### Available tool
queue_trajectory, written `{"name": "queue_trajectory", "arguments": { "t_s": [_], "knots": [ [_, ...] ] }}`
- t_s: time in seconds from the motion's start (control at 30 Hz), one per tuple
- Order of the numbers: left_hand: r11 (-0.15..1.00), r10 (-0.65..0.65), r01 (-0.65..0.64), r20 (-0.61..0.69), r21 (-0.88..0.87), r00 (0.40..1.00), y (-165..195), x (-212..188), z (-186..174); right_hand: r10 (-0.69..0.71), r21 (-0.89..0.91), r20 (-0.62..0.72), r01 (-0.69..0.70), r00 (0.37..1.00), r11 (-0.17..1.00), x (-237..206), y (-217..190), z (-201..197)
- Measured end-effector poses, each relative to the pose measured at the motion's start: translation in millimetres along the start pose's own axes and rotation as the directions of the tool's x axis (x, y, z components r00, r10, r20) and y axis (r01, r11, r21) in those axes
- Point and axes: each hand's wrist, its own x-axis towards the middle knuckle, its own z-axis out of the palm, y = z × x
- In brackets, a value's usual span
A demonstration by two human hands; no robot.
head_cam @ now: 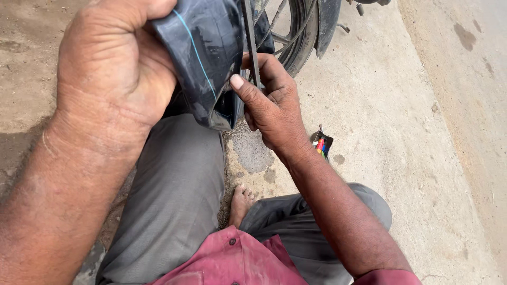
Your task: The person removes a motorcycle inner tube from the tire, uses a green tool to locate a puncture, and then uses a metal file to roughen the surface around the hole in preparation for a patch.
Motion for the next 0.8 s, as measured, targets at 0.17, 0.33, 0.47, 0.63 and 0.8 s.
{"name": "queue_trajectory", "arguments": {
  "t_s": [0.17,0.33,0.47,0.63,0.8],
  "knots": [
    [0.995,-0.097,0.096,-0.099,-0.023,0.99,-3,-7,-27,0.098,0.051,0.08,-0.102,0.992,0.993,9,14,-12],
    [0.979,-0.196,0.205,-0.245,0.011,0.95,-31,-55,-57,0.162,-0.316,0.055,-0.137,0.985,0.939,-33,17,-40],
    [0.935,-0.164,0.264,-0.369,0.237,0.915,-64,-108,-71,0.303,-0.327,-0.051,-0.303,0.952,0.895,-80,43,-35],
    [0.891,-0.218,0.3,-0.258,0.341,0.941,-95,-134,-83,0.502,-0.074,-0.206,-0.525,0.84,0.848,-109,86,-26],
    [0.897,-0.145,0.215,-0.201,0.386,0.969,-115,-130,-92,0.374,-0.213,-0.348,-0.461,0.86,0.862,-112,94,-42]
  ]
}}
